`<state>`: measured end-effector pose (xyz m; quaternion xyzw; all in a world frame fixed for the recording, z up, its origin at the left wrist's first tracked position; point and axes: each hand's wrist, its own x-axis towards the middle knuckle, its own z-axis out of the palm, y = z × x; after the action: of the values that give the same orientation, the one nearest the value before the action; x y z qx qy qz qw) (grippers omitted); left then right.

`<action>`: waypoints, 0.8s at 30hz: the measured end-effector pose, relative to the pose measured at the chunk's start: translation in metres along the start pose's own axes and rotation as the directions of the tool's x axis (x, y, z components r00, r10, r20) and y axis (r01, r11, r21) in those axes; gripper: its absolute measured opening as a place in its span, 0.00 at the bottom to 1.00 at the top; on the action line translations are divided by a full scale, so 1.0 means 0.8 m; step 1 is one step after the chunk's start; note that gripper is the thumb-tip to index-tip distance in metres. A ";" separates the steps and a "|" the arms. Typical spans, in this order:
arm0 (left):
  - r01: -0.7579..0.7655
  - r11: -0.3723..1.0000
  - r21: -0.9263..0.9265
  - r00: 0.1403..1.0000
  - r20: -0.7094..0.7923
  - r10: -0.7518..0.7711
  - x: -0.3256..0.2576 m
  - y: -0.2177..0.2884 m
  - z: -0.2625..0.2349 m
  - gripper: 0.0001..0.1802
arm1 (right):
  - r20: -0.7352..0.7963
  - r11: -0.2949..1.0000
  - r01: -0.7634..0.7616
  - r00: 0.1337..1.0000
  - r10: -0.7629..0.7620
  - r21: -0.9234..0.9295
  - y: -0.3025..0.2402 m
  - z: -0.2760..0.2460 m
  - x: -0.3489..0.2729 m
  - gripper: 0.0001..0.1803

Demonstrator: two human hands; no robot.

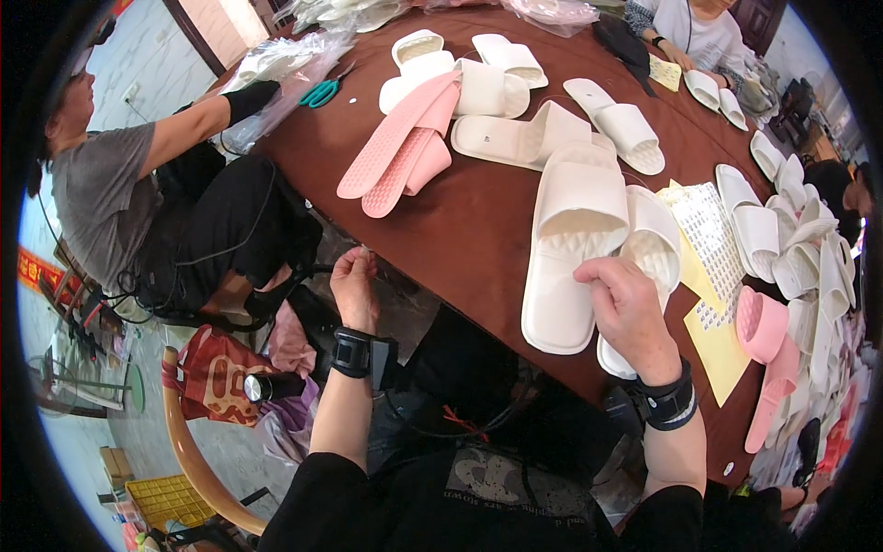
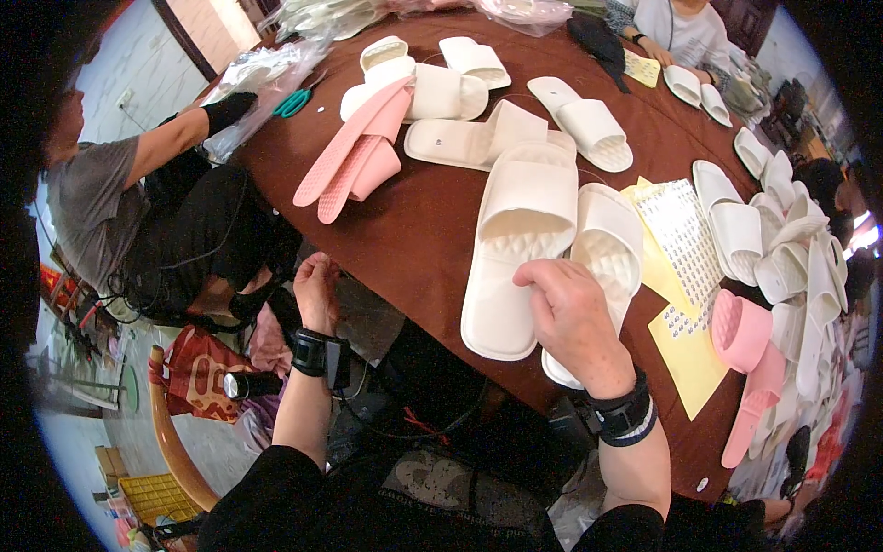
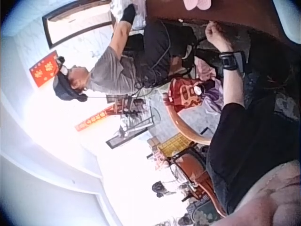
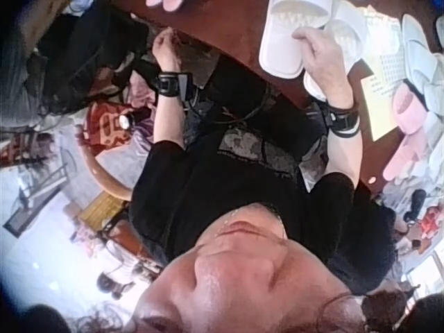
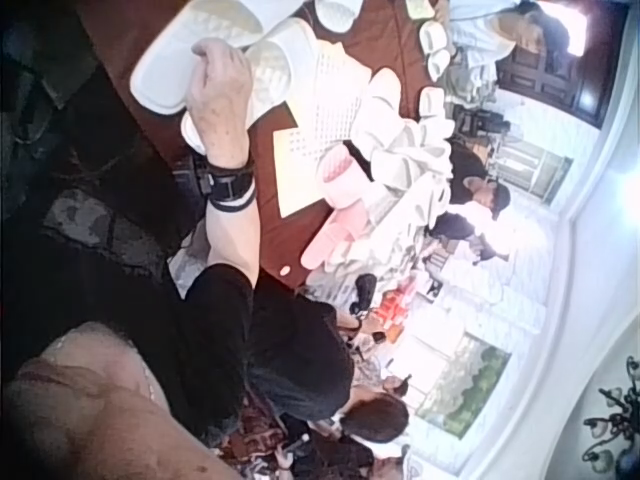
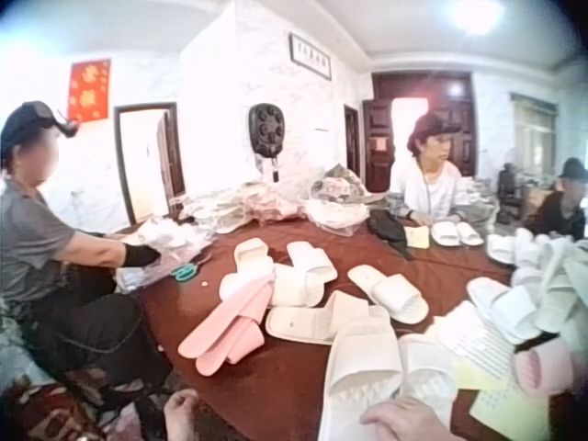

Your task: The recorder labels and inspects newly manufactured slippers at a work table with other workers.

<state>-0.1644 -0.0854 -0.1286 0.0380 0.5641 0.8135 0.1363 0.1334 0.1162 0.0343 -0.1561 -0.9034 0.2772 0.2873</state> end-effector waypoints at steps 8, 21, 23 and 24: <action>0.082 0.995 0.051 0.976 0.196 -0.091 0.020 0.010 -0.013 0.03 | 0.000 1.000 0.006 1.000 -0.006 0.009 0.001 0.002 -0.001 0.09; 0.172 0.982 -0.084 0.919 0.372 -0.129 0.023 0.007 -0.022 0.03 | 0.000 1.000 0.005 1.000 -0.005 0.021 -0.002 0.006 0.001 0.09; 0.208 0.972 -0.107 0.924 0.346 -0.159 0.020 0.007 -0.024 0.04 | -0.008 1.000 0.017 1.000 -0.017 0.022 -0.002 0.006 0.001 0.09; 0.193 0.975 -0.110 0.920 0.365 -0.141 0.019 0.007 -0.024 0.04 | -0.012 0.999 0.035 0.999 -0.035 0.016 -0.001 0.006 0.001 0.09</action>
<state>-0.1841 -0.1005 -0.1318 0.1258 0.4713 0.8171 0.3072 0.1300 0.1137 0.0316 -0.1395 -0.9021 0.2787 0.2985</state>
